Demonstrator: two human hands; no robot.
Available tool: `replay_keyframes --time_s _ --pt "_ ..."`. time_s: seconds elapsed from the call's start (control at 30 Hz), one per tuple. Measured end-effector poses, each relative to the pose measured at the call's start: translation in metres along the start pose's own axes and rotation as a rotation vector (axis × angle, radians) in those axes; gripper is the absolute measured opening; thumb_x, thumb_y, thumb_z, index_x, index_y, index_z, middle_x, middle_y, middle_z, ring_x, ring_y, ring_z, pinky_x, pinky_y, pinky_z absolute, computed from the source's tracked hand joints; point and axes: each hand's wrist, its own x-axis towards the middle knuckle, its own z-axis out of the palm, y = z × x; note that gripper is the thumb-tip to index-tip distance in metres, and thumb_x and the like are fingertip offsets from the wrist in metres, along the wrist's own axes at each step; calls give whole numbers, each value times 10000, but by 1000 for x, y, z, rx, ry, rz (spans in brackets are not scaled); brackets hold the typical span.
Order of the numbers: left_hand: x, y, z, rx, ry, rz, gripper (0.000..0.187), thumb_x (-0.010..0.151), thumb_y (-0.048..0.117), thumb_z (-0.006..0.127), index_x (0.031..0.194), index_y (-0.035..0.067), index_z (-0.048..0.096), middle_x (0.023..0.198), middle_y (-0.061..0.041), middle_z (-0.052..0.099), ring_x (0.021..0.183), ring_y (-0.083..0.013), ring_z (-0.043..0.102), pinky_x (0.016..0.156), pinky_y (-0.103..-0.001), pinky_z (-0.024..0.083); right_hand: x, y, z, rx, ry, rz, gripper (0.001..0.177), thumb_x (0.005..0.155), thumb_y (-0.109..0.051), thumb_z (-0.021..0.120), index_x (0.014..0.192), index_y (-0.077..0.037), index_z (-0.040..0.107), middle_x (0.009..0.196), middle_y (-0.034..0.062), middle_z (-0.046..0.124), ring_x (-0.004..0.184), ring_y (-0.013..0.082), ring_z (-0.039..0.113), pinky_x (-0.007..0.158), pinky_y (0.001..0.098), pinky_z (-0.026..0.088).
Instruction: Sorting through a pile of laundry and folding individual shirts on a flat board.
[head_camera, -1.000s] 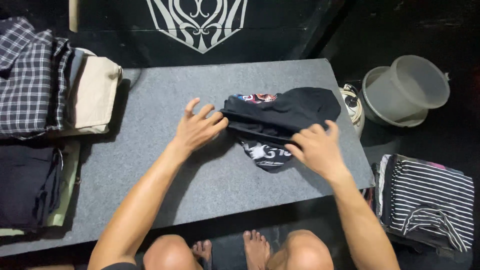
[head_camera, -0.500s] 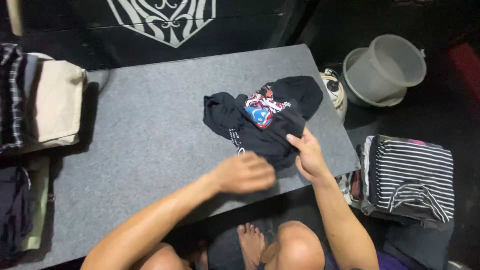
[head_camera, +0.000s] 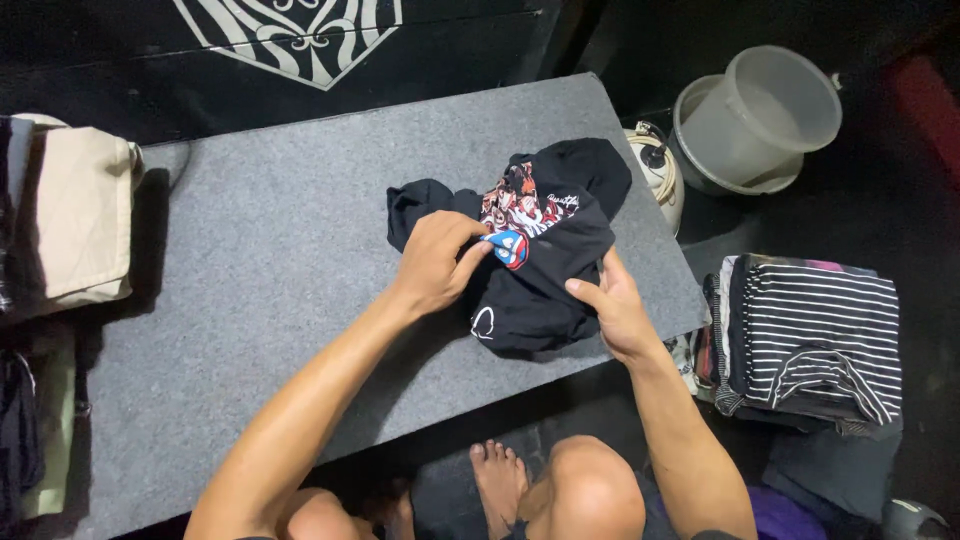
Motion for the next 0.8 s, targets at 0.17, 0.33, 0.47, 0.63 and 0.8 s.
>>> replay_keyframes --time_s 0.17,0.33,0.47,0.63,0.8 --pt "6 2 -13 54 -27 -118 139 966 196 687 1009 65 701 900 -115 654 906 -326 635 810 -432 454 1 -14 4 -82 -34 25 860 818 -4 691 1576 -43 286 1521 85 493 1359 187 504 1144 342 380" --pt "46 8 -46 -94 300 -171 118 1038 147 622 1062 36 652 951 -114 666 862 -310 687 779 -408 543 4 25 -58 -288 -349 213 651 858 -53 766 1442 59 503 1325 140 640 1185 194 596 1029 337 476" --pt "79 27 -77 116 399 -177 88 1007 113 697 1027 31 675 925 -147 661 840 -331 684 734 -410 532 18 33 -93 -32 -252 226 489 1004 -113 706 1398 147 578 1218 223 692 971 263 615 773 370 472" --pt "47 45 -42 105 272 67 117 919 66 673 1031 49 644 981 -145 666 898 -369 665 799 -439 535 53 -22 -27 349 -127 106 511 1039 -155 550 1483 74 444 1368 181 622 1166 271 616 985 407 467" --pt "-4 -4 37 -248 -298 -29 159 956 109 617 1076 16 666 1007 -184 704 969 -420 696 820 -479 564 51 -19 -13 332 -170 118 551 1033 -138 539 1536 29 390 1454 146 564 1290 252 593 1121 415 455"
